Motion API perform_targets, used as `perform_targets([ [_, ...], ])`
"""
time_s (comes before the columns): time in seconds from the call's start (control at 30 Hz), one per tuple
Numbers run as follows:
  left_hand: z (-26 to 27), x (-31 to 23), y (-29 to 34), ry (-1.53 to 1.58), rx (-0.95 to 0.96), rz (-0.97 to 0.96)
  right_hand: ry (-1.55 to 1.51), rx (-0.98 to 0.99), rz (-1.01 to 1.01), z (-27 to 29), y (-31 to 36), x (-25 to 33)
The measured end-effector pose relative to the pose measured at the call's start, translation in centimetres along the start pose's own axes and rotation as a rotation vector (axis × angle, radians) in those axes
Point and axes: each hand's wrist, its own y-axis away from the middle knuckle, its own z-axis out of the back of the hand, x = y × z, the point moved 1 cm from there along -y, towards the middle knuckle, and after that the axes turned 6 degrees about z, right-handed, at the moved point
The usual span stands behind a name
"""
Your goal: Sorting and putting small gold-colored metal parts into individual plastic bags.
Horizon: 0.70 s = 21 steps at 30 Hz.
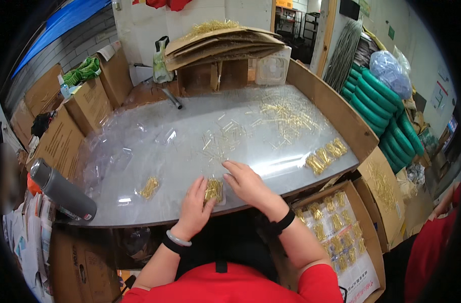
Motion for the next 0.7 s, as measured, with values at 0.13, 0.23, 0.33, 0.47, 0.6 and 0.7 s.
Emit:
perform_targets([
  [0.13, 0.6, -2.5, 0.0, -0.266, 0.034, -0.168, 0.178, 0.399, -0.034, 2.1, -5.4, -2.5],
  [0.23, -0.2, -2.3, 0.0, -0.285, 0.093, -0.274, 0.252, 0.487, -0.026, 0.1, -9.8, -4.5],
  [0.33, 0.0, -1.9, 0.1, -0.316, 0.065, -0.245, 0.462, 0.456, -0.036, -2.5, -12.0, -3.2],
  [0.47, 1.6, -0.9, 0.2, -0.455, 0.033, -0.183, 0.482, 0.637, -0.052, -4.0, -11.3, -5.2],
  [0.6, 3.1, 1.2, 0.0, -0.579, -0.021, -0.037, 0.454, 0.575, 0.165, -3.4, -6.7, -5.5],
  [0.7, 3.8, 1.6, 0.0, -0.533, 0.036, 0.033, 0.407, 0.614, 0.147, -2.6, -4.3, -3.5],
])
